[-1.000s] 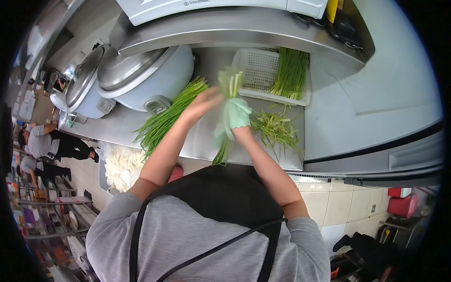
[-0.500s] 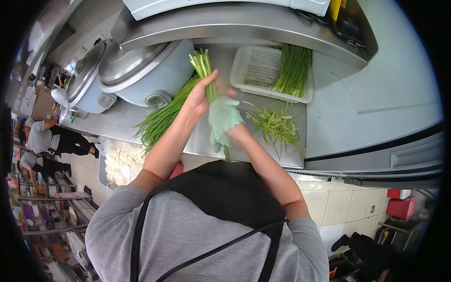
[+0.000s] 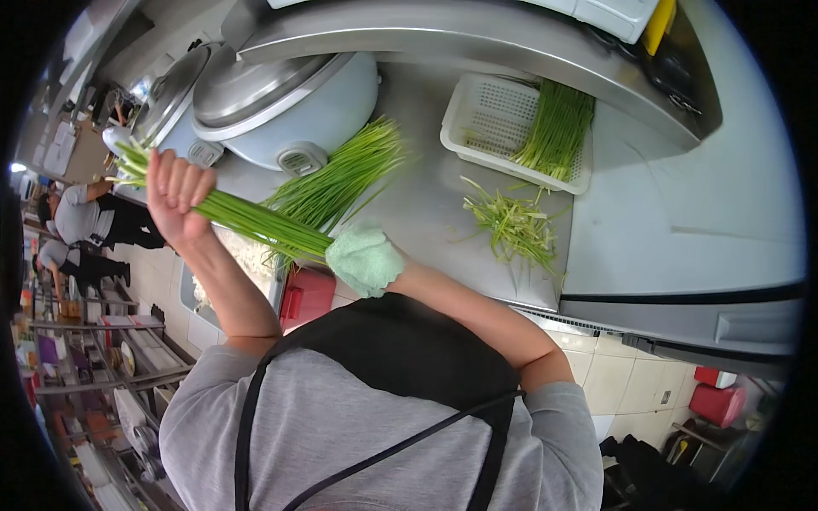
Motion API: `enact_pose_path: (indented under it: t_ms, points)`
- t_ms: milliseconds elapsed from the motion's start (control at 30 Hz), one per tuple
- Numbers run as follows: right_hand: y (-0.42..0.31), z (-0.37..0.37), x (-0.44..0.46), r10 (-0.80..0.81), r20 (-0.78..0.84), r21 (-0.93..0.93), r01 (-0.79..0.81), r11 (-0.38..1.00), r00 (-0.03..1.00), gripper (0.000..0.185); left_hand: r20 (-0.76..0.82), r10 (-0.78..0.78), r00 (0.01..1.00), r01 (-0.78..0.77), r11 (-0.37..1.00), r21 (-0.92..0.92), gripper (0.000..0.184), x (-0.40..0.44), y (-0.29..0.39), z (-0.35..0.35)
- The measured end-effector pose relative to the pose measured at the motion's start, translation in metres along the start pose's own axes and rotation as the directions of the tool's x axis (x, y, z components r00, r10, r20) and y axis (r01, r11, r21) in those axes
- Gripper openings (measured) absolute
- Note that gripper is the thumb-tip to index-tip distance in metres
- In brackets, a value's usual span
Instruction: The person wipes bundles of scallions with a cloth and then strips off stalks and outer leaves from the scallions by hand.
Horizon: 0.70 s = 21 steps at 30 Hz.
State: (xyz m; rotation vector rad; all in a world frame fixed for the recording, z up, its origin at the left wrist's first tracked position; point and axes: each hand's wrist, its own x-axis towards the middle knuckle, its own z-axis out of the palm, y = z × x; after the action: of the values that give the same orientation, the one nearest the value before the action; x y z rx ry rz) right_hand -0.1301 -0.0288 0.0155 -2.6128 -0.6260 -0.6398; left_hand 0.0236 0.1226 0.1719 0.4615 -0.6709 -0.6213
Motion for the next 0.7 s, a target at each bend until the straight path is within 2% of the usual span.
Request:
enact_pose_path:
  t_ms: [67, 133, 167, 200, 233, 267, 300, 333, 367, 400, 433, 467, 500, 567, 633, 700]
  points:
    - [-0.003, 0.001, 0.004, -0.051, -0.043, 0.076, 0.054, 0.996, 0.998, 0.008, -0.057, 0.093, 0.994, -0.090, 0.994, 0.058, 0.039, -0.010, 0.031, -0.004]
    - [-0.004, 0.002, 0.006, 0.071, 0.326, -0.025, -0.067, 0.997, 0.943, 0.007, -0.005, 0.175, 0.985, -0.175, 0.984, 0.038, 0.037, -0.021, 0.070, -0.012]
    - [-0.001, 0.013, 0.001, 0.068, 0.327, -0.018, -0.065, 0.998, 0.942, 0.007, -0.006, 0.218, 0.976, -0.218, 0.975, 0.050, 0.037, -0.028, 0.088, -0.014]
    - [0.006, 0.032, -0.008, 0.061, 0.185, -0.015, -0.059, 0.998, 0.981, 0.008, -0.069, 0.288, 0.955, -0.276, 0.950, 0.147, 0.037, -0.033, 0.099, -0.008]
    - [0.009, 0.036, -0.011, 0.057, 0.040, -0.016, -0.056, 0.998, 0.998, 0.009, -0.052, 0.300, 0.952, -0.288, 0.942, 0.173, 0.037, -0.038, 0.112, -0.009]
    - [0.014, 0.037, -0.015, 0.066, 0.041, -0.014, -0.065, 0.998, 0.997, 0.009, -0.070, 0.328, 0.942, -0.308, 0.928, 0.211, 0.037, -0.044, 0.126, -0.013]
    - [0.019, 0.028, -0.012, 0.098, -0.001, 0.158, -0.096, 0.983, 0.995, 0.011, -0.091, 0.381, 0.920, -0.352, 0.906, 0.233, 0.038, -0.050, 0.137, -0.013]
    - [0.022, 0.023, -0.012, 0.137, -0.039, 0.325, -0.117, 0.938, 0.990, 0.013, -0.053, 0.366, 0.929, -0.338, 0.898, 0.283, 0.039, -0.058, 0.155, -0.015]
    - [0.030, 0.055, -0.028, 0.554, 0.140, 0.532, -0.534, 0.657, 0.821, 0.017, -0.035, 0.360, 0.932, -0.325, 0.876, 0.356, 0.039, -0.065, 0.169, -0.015]
    - [0.031, 0.054, -0.031, 0.560, 0.140, 0.533, -0.539, 0.652, 0.816, 0.017, -0.017, 0.353, 0.935, -0.313, 0.848, 0.428, 0.039, -0.069, 0.173, -0.011]
    - [0.033, 0.051, -0.033, 0.620, 0.096, 0.434, -0.594, 0.678, 0.778, 0.017, -0.016, 0.347, 0.938, -0.307, 0.851, 0.425, 0.039, -0.072, 0.174, -0.011]
    - [0.036, 0.048, -0.035, 0.672, 0.044, 0.329, -0.646, 0.689, 0.739, 0.017, -0.035, 0.414, 0.910, -0.335, 0.780, 0.528, 0.038, -0.074, 0.174, -0.012]
    - [0.049, 0.070, -0.054, 0.678, 0.044, 0.328, -0.652, 0.684, 0.734, 0.017, -0.048, 0.480, 0.876, -0.349, 0.700, 0.624, 0.038, -0.073, 0.172, -0.013]
    - [0.080, 0.133, -0.107, 0.547, 0.026, -0.010, -0.547, 0.837, 0.837, 0.016, -0.062, 0.482, 0.874, -0.349, 0.710, 0.611, 0.037, -0.070, 0.171, -0.024]
    - [0.080, 0.103, -0.108, 0.667, 0.257, -0.284, -0.605, 0.744, 0.700, 0.013, -0.100, 0.490, 0.866, -0.329, 0.709, 0.624, 0.037, -0.059, 0.158, -0.023]
    - [0.098, 0.099, -0.123, 0.762, 0.077, -0.374, -0.690, 0.620, 0.643, 0.012, -0.165, 0.446, 0.880, -0.180, 0.633, 0.753, 0.036, -0.041, 0.127, -0.020]
